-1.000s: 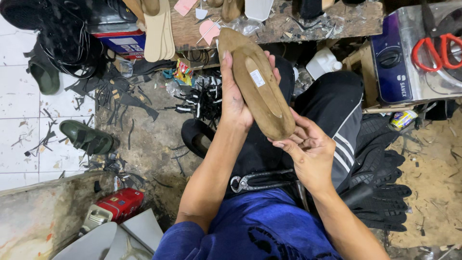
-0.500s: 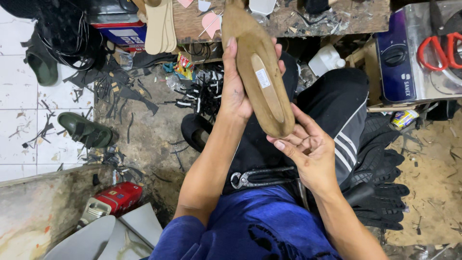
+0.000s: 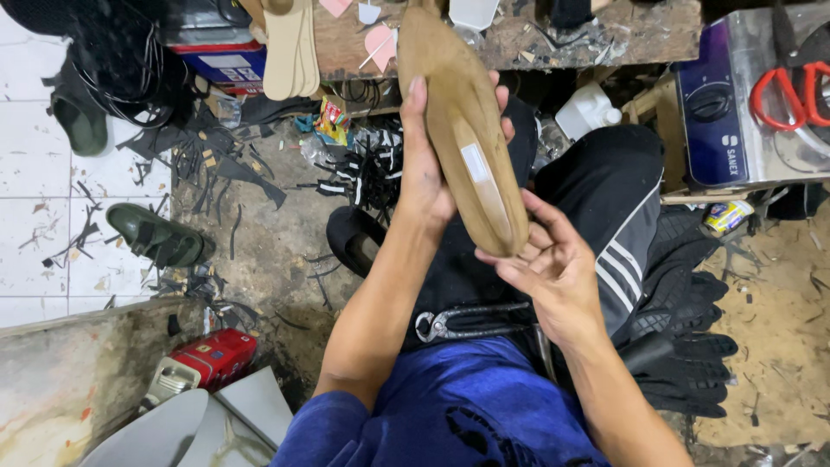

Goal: The person sits on the workshop floor and hammers a black shoe upper over a wooden shoe last, working the material around the sole edge. They then tie the laces into a bow, pull the wooden last out of the finished shoe, and place the shoe on the shelf.

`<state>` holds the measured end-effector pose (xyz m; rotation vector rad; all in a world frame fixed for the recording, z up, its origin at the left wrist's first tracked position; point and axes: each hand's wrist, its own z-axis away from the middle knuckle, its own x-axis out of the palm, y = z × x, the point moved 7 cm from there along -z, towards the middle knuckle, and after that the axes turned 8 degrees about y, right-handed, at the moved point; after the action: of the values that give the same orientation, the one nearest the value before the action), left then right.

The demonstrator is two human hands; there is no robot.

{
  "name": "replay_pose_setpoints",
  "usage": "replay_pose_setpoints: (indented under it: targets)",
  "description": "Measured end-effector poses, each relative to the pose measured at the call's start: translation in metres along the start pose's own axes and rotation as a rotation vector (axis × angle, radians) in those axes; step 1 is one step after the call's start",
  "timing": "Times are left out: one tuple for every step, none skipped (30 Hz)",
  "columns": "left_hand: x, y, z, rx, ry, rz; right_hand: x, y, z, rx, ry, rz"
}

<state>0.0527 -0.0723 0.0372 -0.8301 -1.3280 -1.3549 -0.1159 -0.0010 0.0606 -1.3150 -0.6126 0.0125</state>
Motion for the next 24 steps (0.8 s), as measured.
replay_pose_setpoints:
  targets:
    - [0.0, 0.001, 0.004, 0.044, 0.0, -0.07, 0.002, 0.001, 0.001, 0.037, -0.053, -0.076]
    - [0.004, -0.002, 0.009, 0.054, -0.05, -0.134, 0.0, 0.004, 0.002, 0.068, -0.044, -0.087]
    - [0.009, -0.005, 0.016, 0.065, -0.103, -0.199, -0.002, 0.007, 0.003, 0.097, -0.035, -0.098]
    - [0.013, -0.008, 0.022, 0.076, -0.155, -0.262, -0.004, 0.012, 0.004, 0.126, -0.026, -0.108]
    - [0.017, -0.012, 0.027, 0.04, -0.194, -0.257, -0.008, 0.014, 0.006, 0.111, -0.006, -0.122]
    - [0.021, -0.016, 0.03, 0.004, -0.234, -0.251, -0.011, 0.016, 0.009, 0.094, 0.012, -0.134]
    - [0.025, -0.019, 0.033, -0.028, -0.274, -0.243, -0.014, 0.019, 0.012, 0.078, 0.028, -0.144]
    - [0.029, -0.019, 0.034, -0.046, -0.283, -0.171, -0.017, 0.022, 0.016, 0.059, 0.021, -0.149]
    - [0.032, -0.02, 0.035, -0.065, -0.291, -0.1, -0.019, 0.024, 0.021, 0.042, 0.015, -0.156]
    - [0.036, -0.02, 0.036, -0.085, -0.295, -0.029, -0.023, 0.027, 0.025, 0.028, 0.01, -0.163]
    - [0.036, -0.022, 0.037, -0.1, -0.274, -0.045, -0.027, 0.03, 0.028, 0.028, 0.021, -0.151]
    - [0.037, -0.024, 0.036, -0.115, -0.254, -0.062, -0.031, 0.033, 0.031, 0.027, 0.032, -0.141]
    - [0.037, -0.026, 0.036, -0.131, -0.234, -0.08, -0.036, 0.036, 0.033, 0.024, 0.043, -0.132]
    - [0.039, -0.027, 0.038, -0.137, -0.26, -0.076, -0.04, 0.039, 0.035, 0.022, 0.05, -0.139]
    - [0.041, -0.028, 0.039, -0.144, -0.286, -0.073, -0.043, 0.041, 0.036, 0.019, 0.056, -0.147]
    - [0.042, -0.03, 0.04, -0.15, -0.316, -0.071, -0.046, 0.043, 0.037, 0.013, 0.061, -0.154]
    - [0.042, -0.032, 0.04, -0.165, -0.316, -0.058, -0.048, 0.045, 0.037, 0.011, 0.062, -0.153]
    - [0.041, -0.034, 0.04, -0.182, -0.313, -0.044, -0.05, 0.048, 0.037, 0.012, 0.065, -0.152]
    - [0.04, -0.036, 0.039, -0.201, -0.313, -0.03, -0.052, 0.049, 0.037, 0.01, 0.069, -0.151]
    - [0.039, -0.037, 0.039, -0.196, -0.309, -0.037, -0.054, 0.05, 0.037, 0.006, 0.071, -0.149]
    - [0.038, -0.037, 0.039, -0.192, -0.305, -0.043, -0.055, 0.051, 0.037, 0.002, 0.074, -0.147]
    - [0.037, -0.038, 0.039, -0.187, -0.3, -0.048, -0.056, 0.051, 0.037, -0.001, 0.077, -0.144]
    - [0.037, -0.038, 0.039, -0.18, -0.292, -0.072, -0.056, 0.051, 0.037, 0.009, 0.071, -0.155]
    - [0.037, -0.037, 0.039, -0.173, -0.284, -0.097, -0.056, 0.051, 0.037, 0.018, 0.064, -0.167]
